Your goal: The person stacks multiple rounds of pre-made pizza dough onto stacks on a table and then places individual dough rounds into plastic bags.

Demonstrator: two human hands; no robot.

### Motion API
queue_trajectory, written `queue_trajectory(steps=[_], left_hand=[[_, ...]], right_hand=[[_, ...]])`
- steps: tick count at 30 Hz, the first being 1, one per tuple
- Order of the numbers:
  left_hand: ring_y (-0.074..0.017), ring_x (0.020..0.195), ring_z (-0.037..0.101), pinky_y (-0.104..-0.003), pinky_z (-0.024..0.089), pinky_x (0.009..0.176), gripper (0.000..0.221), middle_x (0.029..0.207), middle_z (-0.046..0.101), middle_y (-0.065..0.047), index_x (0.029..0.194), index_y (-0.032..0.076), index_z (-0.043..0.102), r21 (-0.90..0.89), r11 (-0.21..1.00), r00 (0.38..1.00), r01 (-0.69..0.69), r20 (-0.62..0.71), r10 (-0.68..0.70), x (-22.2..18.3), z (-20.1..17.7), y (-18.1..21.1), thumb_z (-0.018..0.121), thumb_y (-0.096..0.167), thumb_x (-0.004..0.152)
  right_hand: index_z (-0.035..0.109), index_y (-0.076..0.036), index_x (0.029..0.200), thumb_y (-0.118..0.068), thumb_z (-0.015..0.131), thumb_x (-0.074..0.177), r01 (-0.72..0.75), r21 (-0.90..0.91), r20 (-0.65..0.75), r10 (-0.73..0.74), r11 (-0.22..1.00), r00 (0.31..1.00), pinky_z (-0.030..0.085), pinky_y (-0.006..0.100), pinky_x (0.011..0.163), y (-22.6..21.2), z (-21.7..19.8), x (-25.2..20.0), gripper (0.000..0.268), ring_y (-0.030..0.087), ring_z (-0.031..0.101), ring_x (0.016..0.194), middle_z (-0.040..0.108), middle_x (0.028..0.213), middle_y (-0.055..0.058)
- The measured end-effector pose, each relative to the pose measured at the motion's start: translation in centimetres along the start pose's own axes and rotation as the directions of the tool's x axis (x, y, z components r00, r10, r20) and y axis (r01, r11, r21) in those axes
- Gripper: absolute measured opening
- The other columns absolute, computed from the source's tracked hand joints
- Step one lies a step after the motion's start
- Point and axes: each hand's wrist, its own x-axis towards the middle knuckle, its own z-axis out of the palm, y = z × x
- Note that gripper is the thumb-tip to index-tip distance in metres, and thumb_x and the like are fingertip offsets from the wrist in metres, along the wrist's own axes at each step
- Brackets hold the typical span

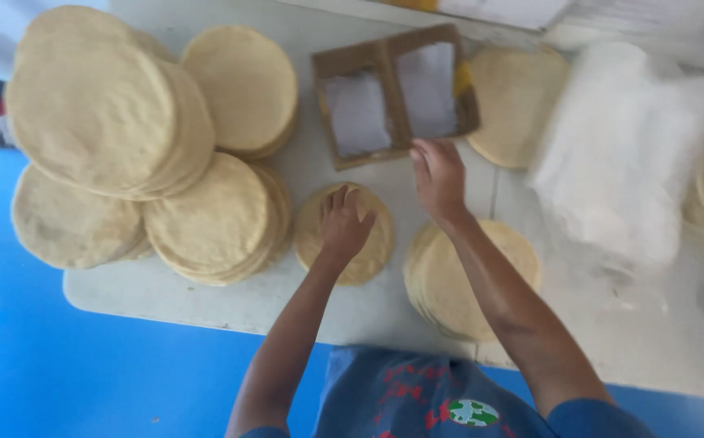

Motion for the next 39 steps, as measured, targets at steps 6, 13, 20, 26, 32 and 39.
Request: queue_trajectory(steps=[6, 13, 20, 26, 32, 39], left_hand=[[-0.0407, 0.138, 0.038, -0.059, 0.026, 0.116, 0.084, 0.150, 0.042, -0.018, 0.147, 0.008, 0.043, 0.371, 0.928, 0.962, -0.046, 0.268, -0.060, 2.2, -2.8, -5.4, 0.077, 0.044, 0.079], [-0.0386, 0.132, 0.045, -0.058, 0.033, 0.115, 0.074, 0.144, 0.049, -0.016, 0.149, 0.011, 0.046, 0.430, 0.893, 0.969, -0.134, 0.247, 0.026, 1.7, -2.8, -6.0, 0.072, 0.036, 0.084], [-0.0358, 0.124, 0.050, -0.055, 0.037, 0.110, 0.066, 0.134, 0.052, -0.016, 0.145, 0.009, 0.048, 0.486, 0.858, 0.974, -0.169, 0.215, 0.069, 2.5, -3.9, -4.9, 0.066, 0.030, 0.086], [-0.0333, 0.120, 0.052, -0.052, 0.041, 0.105, 0.071, 0.129, 0.054, -0.014, 0.146, 0.004, 0.048, 0.457, 0.877, 0.979, -0.151, 0.193, 0.068, 2.9, -4.2, -5.1, 0.067, 0.035, 0.085], [-0.0359, 0.114, 0.060, -0.051, 0.049, 0.095, 0.040, 0.122, 0.062, -0.016, 0.122, 0.006, 0.061, 0.218, 0.963, 0.975, -0.158, 0.191, 0.116, 3.5, -3.3, -6.6, 0.069, 0.029, 0.091], [-0.0408, 0.094, 0.069, -0.053, 0.052, 0.079, 0.024, 0.097, 0.074, -0.015, 0.104, 0.009, 0.064, -0.110, 0.976, 0.928, -0.190, 0.305, 0.215, 3.2, -11.6, 5.0, 0.071, 0.026, 0.088]], right_hand=[[0.070, 0.002, 0.098, -0.008, 0.072, 0.086, 0.075, -0.099, 0.443, -0.024, 0.992, 0.896, 0.052, 0.049, 0.086, 3.1, 15.5, 10.2, 0.016, 0.042, 0.065, 0.101, 0.069, 0.101, 0.023], [0.071, 0.001, 0.098, 0.002, 0.055, 0.090, 0.058, -0.339, 0.612, 0.174, 0.939, 0.772, 0.052, 0.049, 0.095, 8.9, 23.1, 9.3, 0.018, 0.043, 0.065, 0.108, 0.068, 0.109, 0.027], [0.066, 0.005, 0.098, 0.004, 0.060, 0.076, 0.127, -0.282, 0.575, 0.061, 0.951, 0.816, 0.051, 0.050, 0.089, 9.5, 21.5, 9.5, 0.022, 0.047, 0.062, 0.104, 0.065, 0.106, 0.030], [0.067, -0.001, 0.097, 0.003, 0.060, 0.090, 0.039, -0.176, 0.536, 0.062, 0.984, 0.842, 0.051, 0.049, 0.087, 7.0, 18.1, 10.4, 0.011, 0.044, 0.064, 0.101, 0.068, 0.105, 0.025], [0.063, -0.001, 0.103, -0.010, 0.068, 0.099, -0.173, 0.138, 0.452, 0.094, 0.975, 0.887, 0.052, 0.038, 0.076, -3.0, -1.6, 8.3, 0.011, 0.030, 0.067, 0.084, 0.068, 0.093, 0.015], [0.065, -0.002, 0.097, -0.006, 0.071, 0.090, -0.107, -0.211, 0.298, 0.168, 0.972, 0.940, 0.052, 0.046, 0.089, -5.8, -16.2, -7.6, 0.010, 0.036, 0.065, 0.104, 0.071, 0.111, 0.014]])
